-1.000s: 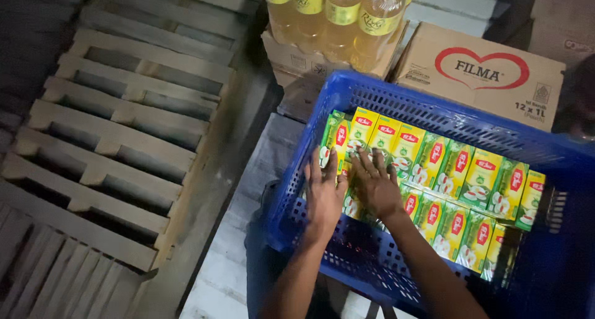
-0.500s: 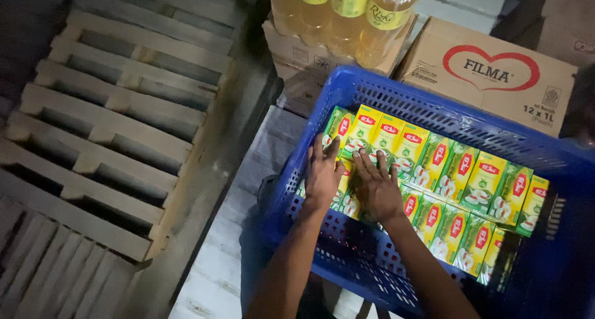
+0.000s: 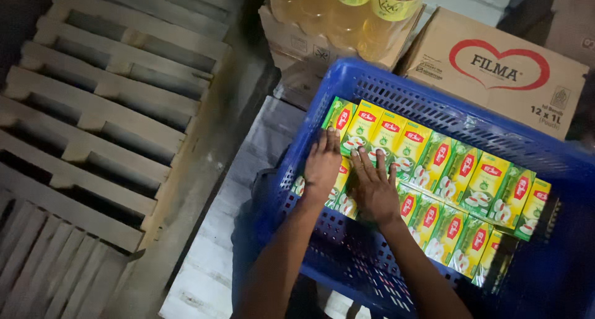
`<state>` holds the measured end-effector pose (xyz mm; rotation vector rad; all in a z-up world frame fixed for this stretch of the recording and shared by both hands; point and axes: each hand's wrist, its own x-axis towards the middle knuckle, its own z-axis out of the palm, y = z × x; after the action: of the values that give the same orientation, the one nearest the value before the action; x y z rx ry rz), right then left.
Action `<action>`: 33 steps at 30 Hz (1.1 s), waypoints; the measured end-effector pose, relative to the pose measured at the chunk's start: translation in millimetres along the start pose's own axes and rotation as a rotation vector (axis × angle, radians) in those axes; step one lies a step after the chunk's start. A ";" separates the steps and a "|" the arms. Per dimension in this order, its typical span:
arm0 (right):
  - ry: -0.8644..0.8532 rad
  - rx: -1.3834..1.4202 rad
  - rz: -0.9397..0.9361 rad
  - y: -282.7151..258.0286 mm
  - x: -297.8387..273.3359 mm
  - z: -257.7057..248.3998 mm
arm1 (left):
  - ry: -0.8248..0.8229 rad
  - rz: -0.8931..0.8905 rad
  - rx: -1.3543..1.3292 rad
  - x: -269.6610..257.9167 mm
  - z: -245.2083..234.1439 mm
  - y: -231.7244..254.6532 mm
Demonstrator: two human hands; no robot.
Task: The person transfers cartons of milk from a cardboard box into a blue plastic crate, arranging them in neat rows.
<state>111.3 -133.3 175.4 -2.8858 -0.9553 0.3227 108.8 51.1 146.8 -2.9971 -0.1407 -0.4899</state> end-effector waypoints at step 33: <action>0.119 0.185 -0.054 29.7 47.5 -22.8 | -0.183 0.184 -0.042 48.8 68.5 -25.3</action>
<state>170.8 -129.1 185.2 -2.6744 -0.9291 0.2200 173.5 87.6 100.0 -3.0520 0.1321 -0.2032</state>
